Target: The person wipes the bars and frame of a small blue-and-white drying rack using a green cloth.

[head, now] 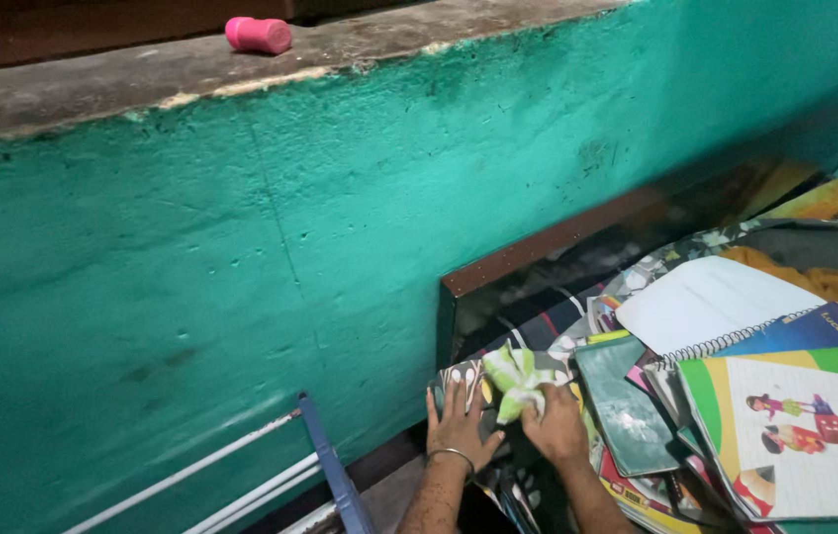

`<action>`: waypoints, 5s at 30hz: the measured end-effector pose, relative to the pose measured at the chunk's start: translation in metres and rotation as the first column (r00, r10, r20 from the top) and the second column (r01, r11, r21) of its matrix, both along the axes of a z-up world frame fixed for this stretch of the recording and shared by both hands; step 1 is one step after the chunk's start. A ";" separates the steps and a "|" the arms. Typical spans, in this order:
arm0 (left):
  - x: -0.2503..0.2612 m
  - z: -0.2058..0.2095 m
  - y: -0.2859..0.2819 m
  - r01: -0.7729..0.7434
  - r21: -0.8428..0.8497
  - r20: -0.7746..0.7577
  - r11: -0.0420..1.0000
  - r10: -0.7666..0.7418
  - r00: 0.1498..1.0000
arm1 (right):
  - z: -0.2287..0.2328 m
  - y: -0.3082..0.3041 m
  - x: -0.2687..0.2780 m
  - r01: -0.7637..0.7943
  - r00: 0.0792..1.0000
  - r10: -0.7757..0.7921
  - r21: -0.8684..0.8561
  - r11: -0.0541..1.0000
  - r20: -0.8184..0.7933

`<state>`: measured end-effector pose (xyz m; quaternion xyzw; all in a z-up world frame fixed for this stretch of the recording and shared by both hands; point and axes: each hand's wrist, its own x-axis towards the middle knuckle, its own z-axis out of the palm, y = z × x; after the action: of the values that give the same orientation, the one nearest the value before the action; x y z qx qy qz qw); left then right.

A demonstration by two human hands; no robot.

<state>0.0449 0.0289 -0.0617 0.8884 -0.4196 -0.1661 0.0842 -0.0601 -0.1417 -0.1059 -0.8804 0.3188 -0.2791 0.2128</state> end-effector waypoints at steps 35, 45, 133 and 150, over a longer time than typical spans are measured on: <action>-0.071 0.100 0.252 -0.473 -0.757 0.021 0.451 0.740 0.672 | 0.121 0.224 -0.003 -0.599 0.799 0.564 0.194 0.777 0.207; -0.029 0.056 0.321 -0.700 -0.676 -0.271 0.231 0.805 0.527 | 0.172 0.314 0.003 -0.827 0.555 0.818 -0.002 0.562 0.151; -0.040 0.001 0.473 -0.626 -0.190 0.058 0.757 0.645 0.762 | 0.054 0.380 0.097 -0.806 0.544 0.394 -0.330 0.492 -0.741; -0.028 -0.004 0.364 -0.456 -0.429 0.131 0.780 0.553 0.823 | 0.079 0.352 0.041 -0.431 0.807 0.354 -0.061 0.900 -0.472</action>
<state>0.0170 0.3931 -0.0657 0.9485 -0.1951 0.0601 0.2422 -0.0195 0.2106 -0.0269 -0.9820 0.1454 -0.0434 0.1127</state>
